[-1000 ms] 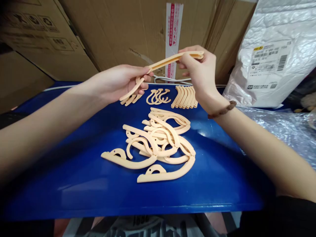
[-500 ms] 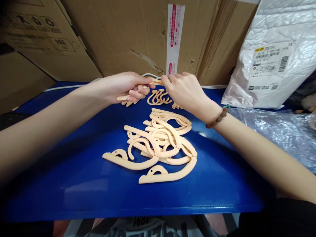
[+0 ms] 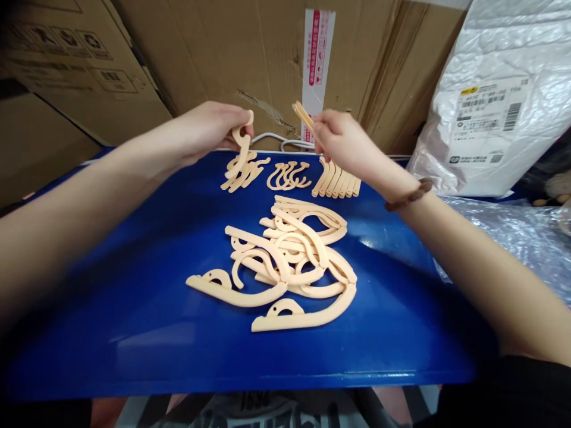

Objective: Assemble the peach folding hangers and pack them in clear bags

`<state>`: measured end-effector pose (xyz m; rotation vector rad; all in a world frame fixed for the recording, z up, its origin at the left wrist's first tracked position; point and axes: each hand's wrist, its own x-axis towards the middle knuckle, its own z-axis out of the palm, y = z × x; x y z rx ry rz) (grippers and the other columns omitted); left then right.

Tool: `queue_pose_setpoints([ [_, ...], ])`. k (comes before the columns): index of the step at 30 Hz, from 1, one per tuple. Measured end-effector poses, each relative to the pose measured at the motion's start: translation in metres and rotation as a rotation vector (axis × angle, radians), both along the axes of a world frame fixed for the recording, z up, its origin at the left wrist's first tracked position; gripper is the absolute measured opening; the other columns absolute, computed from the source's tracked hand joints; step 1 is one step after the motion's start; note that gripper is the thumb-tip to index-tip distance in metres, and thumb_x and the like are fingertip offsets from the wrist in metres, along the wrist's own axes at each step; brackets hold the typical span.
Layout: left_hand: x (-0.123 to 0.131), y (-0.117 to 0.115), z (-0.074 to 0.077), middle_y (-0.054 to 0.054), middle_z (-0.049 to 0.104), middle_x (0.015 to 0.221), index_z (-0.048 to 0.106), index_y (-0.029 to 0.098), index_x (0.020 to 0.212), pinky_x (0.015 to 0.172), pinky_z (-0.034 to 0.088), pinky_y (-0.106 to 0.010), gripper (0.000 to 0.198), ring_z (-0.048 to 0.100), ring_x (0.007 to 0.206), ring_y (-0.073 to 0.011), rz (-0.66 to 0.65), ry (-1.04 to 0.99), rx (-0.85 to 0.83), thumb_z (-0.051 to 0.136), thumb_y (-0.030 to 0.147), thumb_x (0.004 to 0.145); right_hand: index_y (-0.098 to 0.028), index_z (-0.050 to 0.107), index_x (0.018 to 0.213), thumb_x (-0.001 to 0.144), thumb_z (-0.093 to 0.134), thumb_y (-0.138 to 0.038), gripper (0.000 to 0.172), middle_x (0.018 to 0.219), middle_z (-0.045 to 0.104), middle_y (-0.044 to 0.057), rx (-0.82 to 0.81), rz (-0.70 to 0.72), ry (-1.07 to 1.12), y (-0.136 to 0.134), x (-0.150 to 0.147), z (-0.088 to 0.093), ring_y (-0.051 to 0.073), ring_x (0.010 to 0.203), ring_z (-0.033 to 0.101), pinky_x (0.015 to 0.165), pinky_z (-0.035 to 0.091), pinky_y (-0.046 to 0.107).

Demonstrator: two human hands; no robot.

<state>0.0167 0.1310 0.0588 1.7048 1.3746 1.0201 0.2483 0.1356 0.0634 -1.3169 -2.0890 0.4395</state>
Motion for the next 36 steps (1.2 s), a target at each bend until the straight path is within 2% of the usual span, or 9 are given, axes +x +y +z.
queue_pose_setpoints([
  [3,-0.007,0.02,-0.019,-0.001,0.054,0.063,0.064,0.019,0.071,0.067,0.043,-0.031,0.03,0.052,0.062,-0.0145,0.001,0.145,0.004,0.052,0.034,0.094,-0.019,0.059,0.071,0.092,0.051,-0.014,0.023,0.063,0.052,-0.002,0.127,-0.029,-0.05,0.008,0.012,0.01,0.011,0.057,0.044,0.058,0.034,0.028],
  [5,-0.007,0.031,-0.036,-0.001,0.054,0.058,0.068,0.02,0.075,0.066,0.042,-0.033,0.026,0.055,0.063,-0.0182,-0.027,0.215,0.01,0.058,0.04,0.088,-0.017,0.065,0.079,0.09,0.055,-0.014,0.015,0.066,0.057,-0.001,0.19,-0.07,-0.084,0.008,0.022,0.011,0.012,0.061,0.044,0.062,0.033,0.029],
  [7,-0.007,0.038,-0.051,-0.003,0.057,0.057,0.065,0.02,0.071,0.069,0.042,-0.035,0.021,0.056,0.067,-0.0204,0.006,0.269,0.087,0.065,0.039,0.081,-0.016,0.068,0.091,0.088,0.06,-0.015,0.009,0.077,0.067,0.003,0.26,-0.101,-0.112,0.003,0.034,0.007,0.013,0.066,0.051,0.065,0.037,0.029],
  [10,-0.009,0.04,-0.064,-0.007,0.067,0.072,0.064,0.021,0.073,0.075,0.042,-0.039,0.021,0.06,0.078,-0.0249,0.089,0.395,0.22,0.071,0.041,0.075,-0.018,0.066,0.097,0.085,0.063,-0.018,0.012,0.09,0.073,0.01,0.34,-0.128,-0.2,-0.009,0.055,-0.001,0.018,0.075,0.061,0.07,0.042,0.031],
  [16,-0.024,0.026,-0.062,-0.009,0.064,0.121,0.065,0.021,0.111,0.101,0.038,-0.048,0.047,0.049,0.12,-0.0321,0.028,0.608,0.383,0.059,0.06,0.086,-0.019,0.065,0.102,0.086,0.06,-0.025,0.017,0.091,0.073,0.016,0.498,-0.235,-0.694,-0.02,0.1,-0.016,0.025,0.083,0.062,0.077,0.039,0.038],
  [22,-0.034,0.016,-0.075,-0.018,0.047,0.15,0.055,0.015,0.14,0.118,0.027,-0.05,0.069,0.038,0.142,-0.0349,-0.25,0.748,0.409,0.044,0.064,0.092,-0.021,0.062,0.104,0.088,0.057,-0.024,0.018,0.101,0.073,0.017,0.35,-0.206,-0.812,-0.016,0.12,-0.038,0.023,0.073,0.058,0.062,0.033,0.035],
  [28,-0.035,0.01,-0.081,-0.017,0.041,0.156,0.047,0.014,0.148,0.121,0.025,-0.05,0.063,0.033,0.147,-0.0319,-0.219,0.859,0.383,0.035,0.052,0.1,-0.016,0.062,0.109,0.093,0.045,-0.025,0.025,0.114,0.069,0.017,0.255,-0.002,-0.866,-0.007,0.128,-0.049,0.025,0.08,0.063,0.065,0.039,0.034],
  [32,-0.019,0.004,-0.067,-0.016,0.037,0.159,0.047,0.016,0.148,0.121,0.023,-0.051,0.062,0.029,0.15,-0.0322,-0.212,0.825,0.456,0.038,0.053,0.1,-0.013,0.06,0.115,0.09,0.042,-0.022,0.032,0.118,0.067,0.018,0.249,0.025,-0.837,0.003,0.135,-0.052,0.027,0.083,0.065,0.07,0.045,0.037],
  [36,0.016,-0.005,-0.053,-0.011,0.047,0.155,0.049,0.019,0.147,0.123,0.019,-0.047,0.056,0.031,0.15,-0.0278,-0.355,0.77,0.496,0.046,0.05,0.1,-0.013,0.058,0.123,0.09,0.042,-0.024,0.039,0.12,0.066,0.02,0.257,0.084,-0.754,0.01,0.141,-0.053,0.03,0.098,0.066,0.081,0.051,0.04],
])
